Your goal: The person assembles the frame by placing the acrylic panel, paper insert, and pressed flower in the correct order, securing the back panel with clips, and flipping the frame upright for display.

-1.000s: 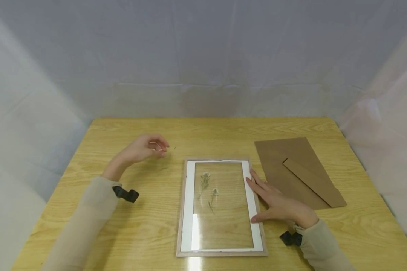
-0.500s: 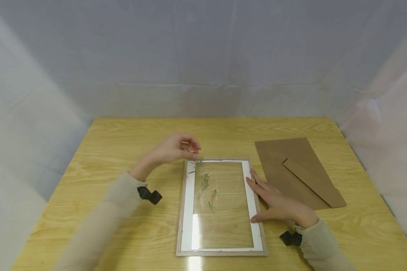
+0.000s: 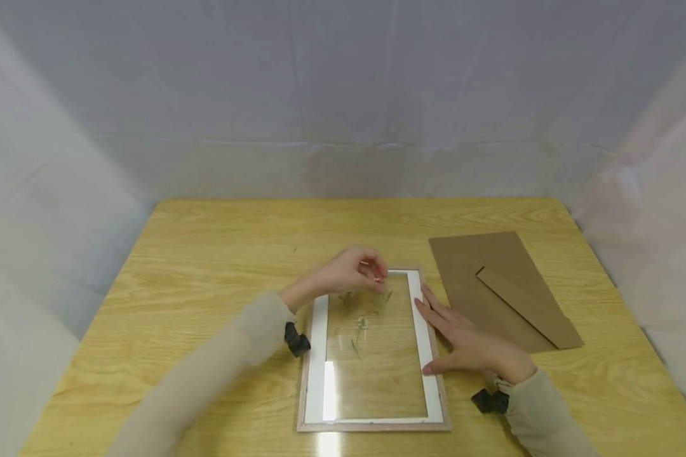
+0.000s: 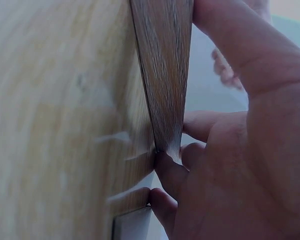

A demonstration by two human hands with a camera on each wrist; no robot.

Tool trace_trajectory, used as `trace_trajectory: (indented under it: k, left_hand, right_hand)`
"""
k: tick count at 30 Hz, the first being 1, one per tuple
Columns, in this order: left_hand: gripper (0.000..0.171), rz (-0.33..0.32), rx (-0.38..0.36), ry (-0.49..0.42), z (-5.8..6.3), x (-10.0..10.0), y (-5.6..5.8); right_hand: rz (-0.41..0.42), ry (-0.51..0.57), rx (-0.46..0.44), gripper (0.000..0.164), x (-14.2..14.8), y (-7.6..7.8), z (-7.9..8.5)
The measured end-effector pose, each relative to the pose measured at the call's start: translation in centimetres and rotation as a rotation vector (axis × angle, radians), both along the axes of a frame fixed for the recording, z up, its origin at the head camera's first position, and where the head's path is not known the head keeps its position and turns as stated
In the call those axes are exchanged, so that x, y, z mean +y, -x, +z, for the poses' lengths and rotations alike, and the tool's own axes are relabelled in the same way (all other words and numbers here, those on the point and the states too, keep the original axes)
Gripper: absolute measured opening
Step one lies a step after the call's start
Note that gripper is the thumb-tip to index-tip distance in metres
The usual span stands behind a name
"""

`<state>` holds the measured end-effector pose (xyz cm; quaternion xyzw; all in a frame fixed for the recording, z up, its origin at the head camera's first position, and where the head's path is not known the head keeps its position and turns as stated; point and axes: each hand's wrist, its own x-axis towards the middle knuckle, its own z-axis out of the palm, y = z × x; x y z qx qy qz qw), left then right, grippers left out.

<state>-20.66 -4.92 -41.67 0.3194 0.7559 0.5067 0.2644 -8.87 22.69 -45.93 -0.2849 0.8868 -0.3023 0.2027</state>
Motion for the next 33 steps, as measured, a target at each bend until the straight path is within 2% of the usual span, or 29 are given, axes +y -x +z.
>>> trace_trajectory:
  k: [4,9,16,22,25,29,33]
  left_hand:
    - [0.019,-0.013,0.054,0.046,-1.1,1.5,-0.1]
    - [0.016,-0.019,0.100,0.100,-2.0,2.1,-0.3]
    - [0.014,-0.034,0.123,0.130,-1.8,1.9,-0.8]
    - [0.012,-0.050,0.209,0.160,-1.6,1.7,-1.0]
    - [0.015,-0.066,0.286,0.230,-1.7,1.9,-1.0]
    - [0.027,-0.096,0.394,0.371,-1.7,2.1,-1.1]
    - [0.034,-0.083,0.465,0.489,-1.8,2.3,-1.2]
  right_hand:
    - [-0.005,0.002,0.004,0.114,0.0,0.0,0.0]
    - [0.001,0.002,0.004,0.113,-0.1,-0.1,0.0]
    - [0.003,0.008,0.001,0.113,-0.2,-0.2,0.2]
    - [0.004,0.005,0.009,0.114,-0.1,-0.2,0.0]
    - [0.003,0.003,0.008,0.114,-0.1,-0.3,0.0]
    - [0.001,0.006,0.005,0.113,-0.1,-0.3,0.0]
    - [0.003,0.004,0.008,0.113,-0.1,-0.2,0.0]
